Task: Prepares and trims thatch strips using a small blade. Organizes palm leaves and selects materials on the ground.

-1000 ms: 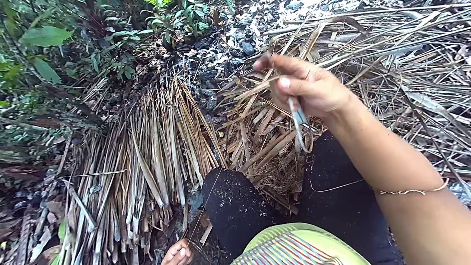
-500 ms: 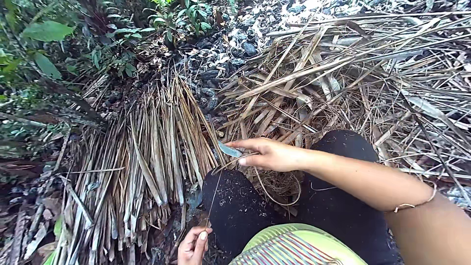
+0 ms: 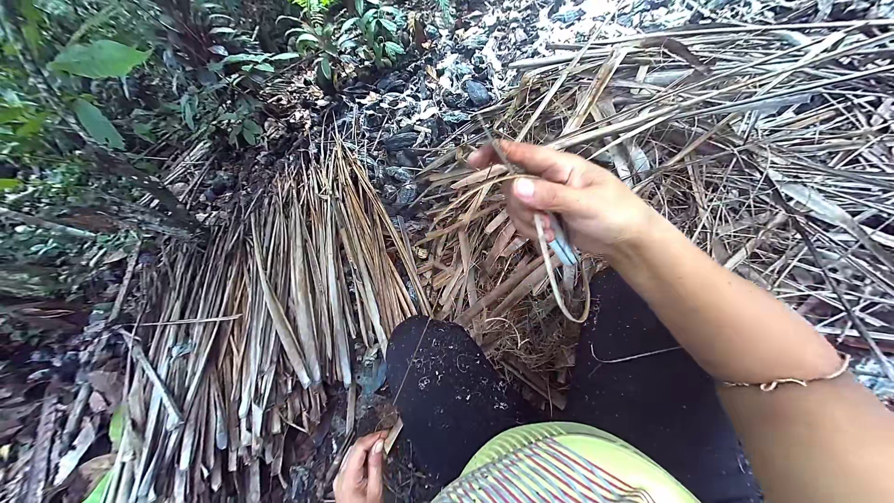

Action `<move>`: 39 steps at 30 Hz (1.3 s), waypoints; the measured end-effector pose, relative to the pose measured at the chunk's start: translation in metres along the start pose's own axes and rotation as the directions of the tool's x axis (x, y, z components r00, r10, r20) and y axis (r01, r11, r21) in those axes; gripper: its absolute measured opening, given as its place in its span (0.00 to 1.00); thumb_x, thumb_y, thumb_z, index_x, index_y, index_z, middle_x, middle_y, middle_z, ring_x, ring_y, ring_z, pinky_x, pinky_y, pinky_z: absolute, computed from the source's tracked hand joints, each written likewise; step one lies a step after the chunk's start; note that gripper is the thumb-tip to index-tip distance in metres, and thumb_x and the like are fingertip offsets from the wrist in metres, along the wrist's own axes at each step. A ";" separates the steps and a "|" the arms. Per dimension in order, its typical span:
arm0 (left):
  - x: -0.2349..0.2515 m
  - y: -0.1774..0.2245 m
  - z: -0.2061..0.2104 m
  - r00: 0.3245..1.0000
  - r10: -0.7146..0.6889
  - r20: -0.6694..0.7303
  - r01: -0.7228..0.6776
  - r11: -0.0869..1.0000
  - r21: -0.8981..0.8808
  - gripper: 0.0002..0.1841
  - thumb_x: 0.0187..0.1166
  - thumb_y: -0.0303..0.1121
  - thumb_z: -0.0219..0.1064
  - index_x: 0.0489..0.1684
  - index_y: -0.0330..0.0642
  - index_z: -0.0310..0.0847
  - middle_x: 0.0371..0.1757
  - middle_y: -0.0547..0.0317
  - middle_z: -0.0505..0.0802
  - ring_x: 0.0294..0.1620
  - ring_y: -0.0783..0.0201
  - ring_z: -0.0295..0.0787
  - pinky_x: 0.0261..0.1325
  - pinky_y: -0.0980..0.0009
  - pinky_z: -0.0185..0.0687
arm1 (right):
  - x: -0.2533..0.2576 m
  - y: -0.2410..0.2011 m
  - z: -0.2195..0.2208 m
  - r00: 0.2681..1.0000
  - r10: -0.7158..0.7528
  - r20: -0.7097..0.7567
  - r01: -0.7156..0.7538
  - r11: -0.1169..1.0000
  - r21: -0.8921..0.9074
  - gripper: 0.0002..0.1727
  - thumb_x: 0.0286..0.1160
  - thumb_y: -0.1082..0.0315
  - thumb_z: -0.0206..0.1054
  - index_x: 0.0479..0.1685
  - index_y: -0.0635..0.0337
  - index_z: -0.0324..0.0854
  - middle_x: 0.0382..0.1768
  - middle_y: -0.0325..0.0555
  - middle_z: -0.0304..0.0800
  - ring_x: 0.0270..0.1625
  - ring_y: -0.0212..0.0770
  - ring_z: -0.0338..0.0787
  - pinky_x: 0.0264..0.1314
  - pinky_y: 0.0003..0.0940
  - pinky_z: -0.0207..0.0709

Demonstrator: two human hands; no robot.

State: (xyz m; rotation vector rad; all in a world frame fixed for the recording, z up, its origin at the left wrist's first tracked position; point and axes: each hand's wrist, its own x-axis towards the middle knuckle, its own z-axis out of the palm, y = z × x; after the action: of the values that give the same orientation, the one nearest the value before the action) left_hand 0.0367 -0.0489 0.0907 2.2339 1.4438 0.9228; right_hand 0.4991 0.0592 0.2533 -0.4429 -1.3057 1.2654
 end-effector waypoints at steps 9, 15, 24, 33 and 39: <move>-0.008 -0.022 -0.008 0.999 -0.038 0.024 0.037 0.998 0.060 0.18 0.87 0.32 0.55 0.39 0.23 0.84 0.28 0.52 0.89 0.29 0.80 0.84 0.42 0.85 0.82 | 0.002 -0.010 -0.012 0.991 -0.112 0.073 0.118 0.990 -0.084 0.21 0.85 0.69 0.55 0.74 0.61 0.71 0.21 0.21 0.73 0.18 0.18 0.70 0.21 0.13 0.68; -0.010 -0.030 -0.012 0.994 -0.019 0.110 0.020 1.000 -0.005 0.20 0.91 0.39 0.52 0.39 0.30 0.83 0.28 0.60 0.89 0.34 0.82 0.85 0.50 0.83 0.81 | 0.001 -0.015 -0.018 0.981 -0.128 0.144 0.148 0.979 -0.142 0.20 0.85 0.68 0.58 0.73 0.60 0.72 0.26 0.20 0.78 0.20 0.16 0.71 0.21 0.12 0.67; -0.022 -0.040 -0.022 0.950 -0.077 0.301 0.074 0.997 0.024 0.18 0.88 0.33 0.53 0.33 0.33 0.87 0.30 0.58 0.89 0.45 0.71 0.84 0.79 0.62 0.58 | 0.003 -0.054 -0.043 0.951 -0.255 0.175 0.298 0.906 -0.299 0.19 0.83 0.61 0.59 0.71 0.47 0.72 0.22 0.13 0.75 0.21 0.15 0.72 0.25 0.15 0.69; 0.106 0.008 -0.106 0.972 -0.127 -0.197 0.160 0.973 0.165 0.21 0.91 0.35 0.52 0.61 0.18 0.76 0.42 0.47 0.91 0.33 0.75 0.84 0.41 0.73 0.83 | 0.000 -0.042 -0.040 0.997 -0.063 -0.038 0.043 0.923 -0.383 0.23 0.85 0.62 0.53 0.78 0.53 0.71 0.23 0.20 0.76 0.19 0.19 0.72 0.19 0.15 0.70; 0.168 0.089 -0.130 0.743 0.213 -0.635 -0.313 0.948 -0.049 0.06 0.92 0.33 0.49 0.54 0.43 0.68 0.37 0.73 0.88 0.31 0.74 0.88 0.39 0.75 0.88 | 0.018 0.042 0.054 0.898 0.364 0.248 -0.385 0.922 0.041 0.23 0.88 0.62 0.53 0.78 0.57 0.75 0.19 0.30 0.73 0.15 0.21 0.70 0.17 0.15 0.68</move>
State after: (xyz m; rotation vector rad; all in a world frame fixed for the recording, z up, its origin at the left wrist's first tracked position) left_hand 0.0573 0.0541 0.2960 2.1414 1.2236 1.9520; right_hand 0.4294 0.0678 0.2422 -0.5090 -1.3977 1.7374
